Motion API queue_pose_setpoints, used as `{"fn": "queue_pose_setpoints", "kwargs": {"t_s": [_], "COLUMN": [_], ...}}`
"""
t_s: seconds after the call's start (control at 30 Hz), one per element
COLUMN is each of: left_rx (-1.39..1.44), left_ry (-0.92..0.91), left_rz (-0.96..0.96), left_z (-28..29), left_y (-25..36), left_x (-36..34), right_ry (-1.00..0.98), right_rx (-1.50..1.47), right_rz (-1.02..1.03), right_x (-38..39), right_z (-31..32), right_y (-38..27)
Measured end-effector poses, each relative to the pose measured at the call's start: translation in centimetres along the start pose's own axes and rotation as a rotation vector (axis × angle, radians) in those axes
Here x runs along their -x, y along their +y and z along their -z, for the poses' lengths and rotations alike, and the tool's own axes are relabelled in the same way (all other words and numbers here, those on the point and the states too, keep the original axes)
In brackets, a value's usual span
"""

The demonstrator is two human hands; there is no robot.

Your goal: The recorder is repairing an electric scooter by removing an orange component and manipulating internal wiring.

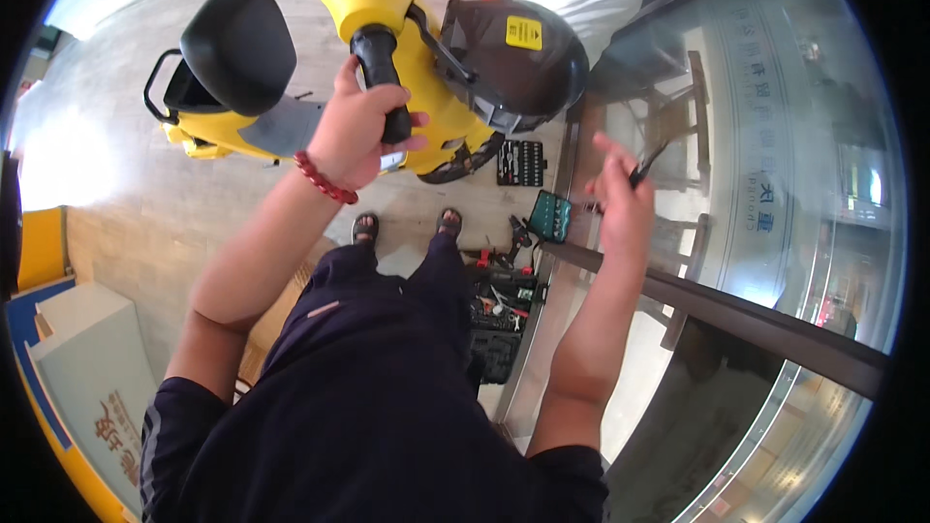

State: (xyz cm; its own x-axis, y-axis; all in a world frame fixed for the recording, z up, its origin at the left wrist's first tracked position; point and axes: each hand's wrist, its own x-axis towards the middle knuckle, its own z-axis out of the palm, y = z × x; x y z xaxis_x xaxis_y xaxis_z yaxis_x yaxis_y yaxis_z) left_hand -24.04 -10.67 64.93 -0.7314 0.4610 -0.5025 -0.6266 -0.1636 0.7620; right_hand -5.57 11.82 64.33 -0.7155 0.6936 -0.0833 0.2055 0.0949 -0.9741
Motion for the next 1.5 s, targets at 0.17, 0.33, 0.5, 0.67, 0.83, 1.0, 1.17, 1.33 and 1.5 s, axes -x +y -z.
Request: {"fn": "queue_pose_setpoints", "kwargs": {"t_s": [0.17, 0.33, 0.5, 0.67, 0.83, 1.0, 1.17, 1.33, 1.5], "left_rx": [-0.056, -0.115, -0.652, -1.442, -1.474, -1.189, -1.248, -1.324, -1.361], "left_ry": [0.158, 0.180, 0.291, 0.421, 0.286, 0.651, 0.494, 0.465, 0.433], "left_rz": [0.041, 0.151, 0.092, 0.008, 0.315, 0.064, 0.045, 0.022, 0.146], "left_z": [0.2, 0.3, -0.1, -3.6, -3.3, -3.0, -1.6, -1.5, -1.2], "left_y": [-0.4, -0.3, 1.2, 1.4, 0.8, -0.5, 0.3, 0.7, 0.5], "left_x": [-0.1, -1.5, -2.4, -1.5, -4.0, -2.5, -0.6, 0.1, -1.2], "right_ry": [-0.246, -0.466, -0.655, -0.726, -0.792, -0.810, -0.835, -0.819, -0.802], "right_rx": [0.014, -0.013, 0.006, -0.026, 0.013, 0.045, 0.065, 0.149, 0.226], "right_rz": [0.127, 0.122, 0.106, 0.084, 0.081, 0.080, 0.106, 0.077, 0.076], "right_x": [-6.4, -12.0, -16.9, -18.4, -18.4, -20.2, -22.9, -25.0, -27.5], "right_z": [-0.4, 1.1, -0.7, -4.6, -8.4, -11.0, -13.3, -14.8, -14.5], "right_y": [-1.4, -0.6, -1.5, -3.2, -4.2, -5.7, -6.5, -5.5, -3.7]}}
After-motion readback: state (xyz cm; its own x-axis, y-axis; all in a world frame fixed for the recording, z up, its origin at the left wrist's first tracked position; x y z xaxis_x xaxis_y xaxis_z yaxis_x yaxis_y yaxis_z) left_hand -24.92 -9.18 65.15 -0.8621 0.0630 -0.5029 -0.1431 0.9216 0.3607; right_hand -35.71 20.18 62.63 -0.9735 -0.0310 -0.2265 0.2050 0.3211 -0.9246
